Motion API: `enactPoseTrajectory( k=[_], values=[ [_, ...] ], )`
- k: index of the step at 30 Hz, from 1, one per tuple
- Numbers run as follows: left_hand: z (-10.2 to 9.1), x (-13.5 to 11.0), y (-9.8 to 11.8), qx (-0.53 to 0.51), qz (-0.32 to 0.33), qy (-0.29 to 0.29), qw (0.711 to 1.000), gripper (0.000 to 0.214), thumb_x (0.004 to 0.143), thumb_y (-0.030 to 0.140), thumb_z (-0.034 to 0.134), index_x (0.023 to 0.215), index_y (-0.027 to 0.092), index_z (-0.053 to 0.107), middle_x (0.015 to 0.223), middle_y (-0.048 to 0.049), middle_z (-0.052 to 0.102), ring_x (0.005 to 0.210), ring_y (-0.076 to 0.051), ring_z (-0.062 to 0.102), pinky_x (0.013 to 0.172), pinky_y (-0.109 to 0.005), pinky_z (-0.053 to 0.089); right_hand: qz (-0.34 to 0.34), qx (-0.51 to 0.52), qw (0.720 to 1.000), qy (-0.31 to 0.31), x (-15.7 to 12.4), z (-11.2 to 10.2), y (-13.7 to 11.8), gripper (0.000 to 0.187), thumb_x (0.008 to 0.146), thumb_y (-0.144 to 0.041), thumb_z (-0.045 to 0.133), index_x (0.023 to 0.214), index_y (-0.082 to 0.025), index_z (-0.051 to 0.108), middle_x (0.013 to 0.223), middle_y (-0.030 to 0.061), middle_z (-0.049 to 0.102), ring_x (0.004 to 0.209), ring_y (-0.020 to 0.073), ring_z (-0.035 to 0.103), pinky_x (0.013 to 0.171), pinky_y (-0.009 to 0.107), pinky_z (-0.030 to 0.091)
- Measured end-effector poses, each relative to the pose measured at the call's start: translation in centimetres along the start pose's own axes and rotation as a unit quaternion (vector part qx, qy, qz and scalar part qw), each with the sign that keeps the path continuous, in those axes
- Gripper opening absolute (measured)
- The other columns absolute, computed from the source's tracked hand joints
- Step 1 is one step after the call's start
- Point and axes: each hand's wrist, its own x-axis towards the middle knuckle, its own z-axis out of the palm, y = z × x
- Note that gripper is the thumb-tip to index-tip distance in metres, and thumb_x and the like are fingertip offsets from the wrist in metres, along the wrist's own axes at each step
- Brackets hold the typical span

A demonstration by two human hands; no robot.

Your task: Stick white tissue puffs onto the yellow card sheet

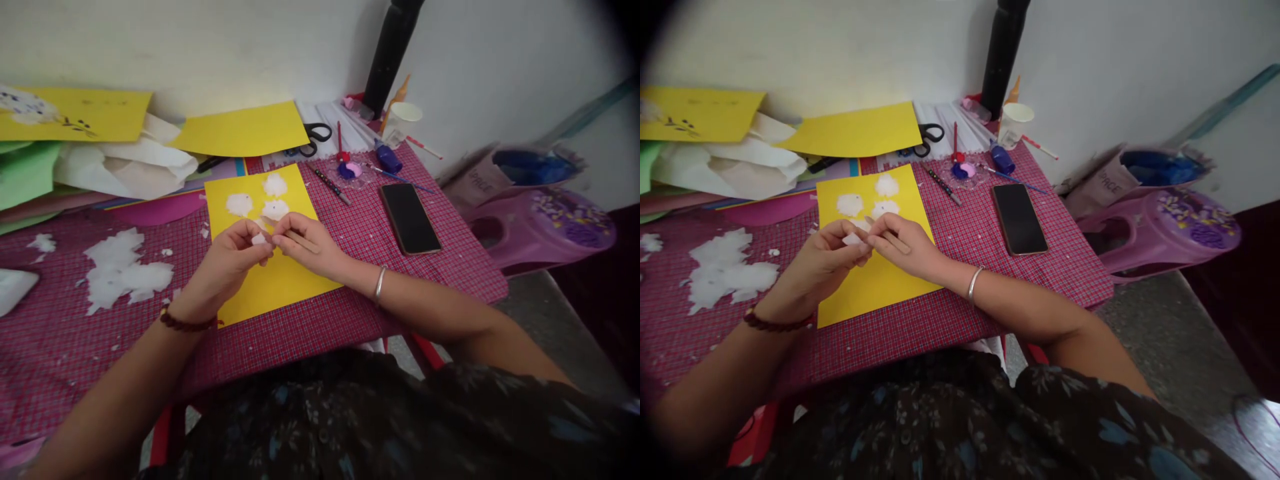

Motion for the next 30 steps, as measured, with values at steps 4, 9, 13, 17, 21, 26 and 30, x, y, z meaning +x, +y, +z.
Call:
enactPoseTrajectory(
  k=[4, 9, 13, 17, 21, 26, 30],
  values=[
    [0.0, -0.1, -0.8, 0.048, 0.033, 0.005, 0.998, 0.022, 0.065, 0.016, 0.078, 0.072, 0.021, 0.057, 0.062, 0.005, 0.056, 0.054, -0.008, 0.047, 0.051, -0.023, 0.037, 0.0, -0.014, 1.0, -0.013, 0.0, 0.2, -0.3, 0.023, 0.087, -0.042, 0.066, 0.091, -0.021, 0.056, 0.084, -0.0005, 0.06, 0.076, 0.0135, 0.052, 0.073, 0.03, 0.042],
    [0.2, -0.3, -1.0, 0.077, 0.044, 0.0, 0.996, 0.017, 0.066, 0.016, 0.073, 0.07, 0.021, 0.058, 0.062, 0.005, 0.053, 0.057, -0.01, 0.045, 0.053, -0.025, 0.035, -0.011, -0.034, 0.999, -0.023, 0.0, 0.4, -0.4, 0.021, 0.088, -0.04, 0.063, 0.085, -0.021, 0.054, 0.083, -0.0002, 0.057, 0.079, 0.0142, 0.051, 0.074, 0.03, 0.041],
    [0.1, -0.6, -0.6, 0.045, 0.042, 0.01, 0.998, 0.019, 0.068, 0.019, 0.078, 0.067, 0.021, 0.059, 0.067, 0.0033, 0.055, 0.064, -0.01, 0.05, 0.06, -0.025, 0.041, -0.022, -0.045, 0.999, -0.017, 0.1, 0.3, -0.2, 0.024, 0.088, -0.043, 0.064, 0.083, -0.021, 0.054, 0.081, -0.0009, 0.056, 0.076, 0.0136, 0.049, 0.073, 0.03, 0.04],
    [-0.2, -0.8, -0.3, -0.013, 0.009, -0.001, 1.0, 0.019, 0.07, 0.022, 0.079, 0.067, 0.021, 0.06, 0.066, 0.0023, 0.058, 0.062, -0.011, 0.051, 0.059, -0.025, 0.043, 0.012, -0.024, 0.999, -0.02, 0.1, 0.3, -0.7, 0.029, 0.088, -0.049, 0.062, 0.083, -0.022, 0.054, 0.076, -0.0018, 0.055, 0.074, 0.013, 0.049, 0.07, 0.029, 0.04],
    [-0.6, -0.8, -0.4, -0.057, -0.021, -0.009, 0.998, 0.018, 0.069, 0.02, 0.081, 0.071, 0.021, 0.063, 0.066, 0.0022, 0.06, 0.058, -0.009, 0.052, 0.053, -0.022, 0.043, 0.049, 0.018, 0.998, -0.018, 0.0, 0.3, -1.4, 0.026, 0.091, -0.046, 0.057, 0.083, -0.021, 0.055, 0.074, -0.0019, 0.055, 0.069, 0.0116, 0.051, 0.067, 0.029, 0.041],
    [-0.8, -0.6, -0.5, -0.085, -0.027, -0.014, 0.996, 0.018, 0.07, 0.018, 0.082, 0.082, 0.021, 0.069, 0.072, 0.0016, 0.065, 0.059, -0.009, 0.056, 0.054, -0.022, 0.047, 0.072, 0.015, 0.997, -0.03, 0.1, 0.2, -1.6, 0.017, 0.09, -0.036, 0.058, 0.083, -0.02, 0.056, 0.074, -0.0026, 0.056, 0.068, 0.0104, 0.052, 0.067, 0.028, 0.041],
    [-0.7, -0.5, -0.4, -0.109, -0.009, -0.004, 0.994, 0.02, 0.074, 0.02, 0.079, 0.092, 0.023, 0.071, 0.071, 0.0012, 0.067, 0.06, -0.011, 0.06, 0.055, -0.022, 0.048, 0.094, 0.025, 0.995, -0.024, 0.1, 0.2, -1.6, 0.016, 0.089, -0.034, 0.06, 0.083, -0.02, 0.057, 0.074, -0.0026, 0.056, 0.068, 0.0103, 0.052, 0.067, 0.027, 0.042]
  ],
)
